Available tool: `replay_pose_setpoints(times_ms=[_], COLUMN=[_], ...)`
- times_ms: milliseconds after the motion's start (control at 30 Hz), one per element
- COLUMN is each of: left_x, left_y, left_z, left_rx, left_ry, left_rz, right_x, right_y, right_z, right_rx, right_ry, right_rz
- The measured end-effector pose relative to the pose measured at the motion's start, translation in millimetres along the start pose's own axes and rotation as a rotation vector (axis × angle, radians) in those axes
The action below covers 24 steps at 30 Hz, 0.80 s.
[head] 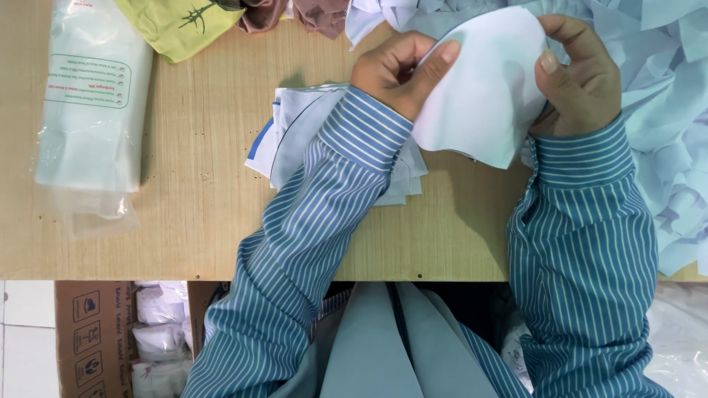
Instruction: The person picks up white fabric pieces from a pile, aligns them, folds them, and places them onto a stack on a wooden table.
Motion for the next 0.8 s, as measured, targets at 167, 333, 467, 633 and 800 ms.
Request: replay_pose_setpoints(times_ms=[167, 333, 467, 633, 800], left_x=[-44.9, -95.3, -119.7, -145.2, -160.7], left_y=[5.7, 5.0, -1.2, -22.9, -42.5], left_z=[9.0, 24.4, 40.5, 57.3, 65.3], left_rx=[0.035, 0.020, -0.054, -0.078, -0.176], left_ry=[0.071, 0.051, 0.005, 0.053, 0.112], left_rz=[-0.169, -0.291, -0.343, -0.442, -0.546], right_x=[33.0, 64.6, 101.1, 117.7, 125.0], right_y=[-14.2, 1.0, -18.0, -11.6, -3.5], right_z=[7.5, 14.2, 17.8, 27.9, 32.6], right_rx=[0.114, -0.050, -0.112, -0.058, 0.020], right_ry=[-0.032, -0.231, -0.364, -0.473, -0.523], right_rz=[-0.352, -0.244, -0.158, -0.061, 0.065])
Point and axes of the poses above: each hand's wrist, its own z-axis away from the middle knuckle, its own x-axis out of the palm, y = z × x, the point moved 3 cm from there along -z, towards the middle knuckle, and after that the axes turned 14 degrees about -x, right-handed, at the moved point
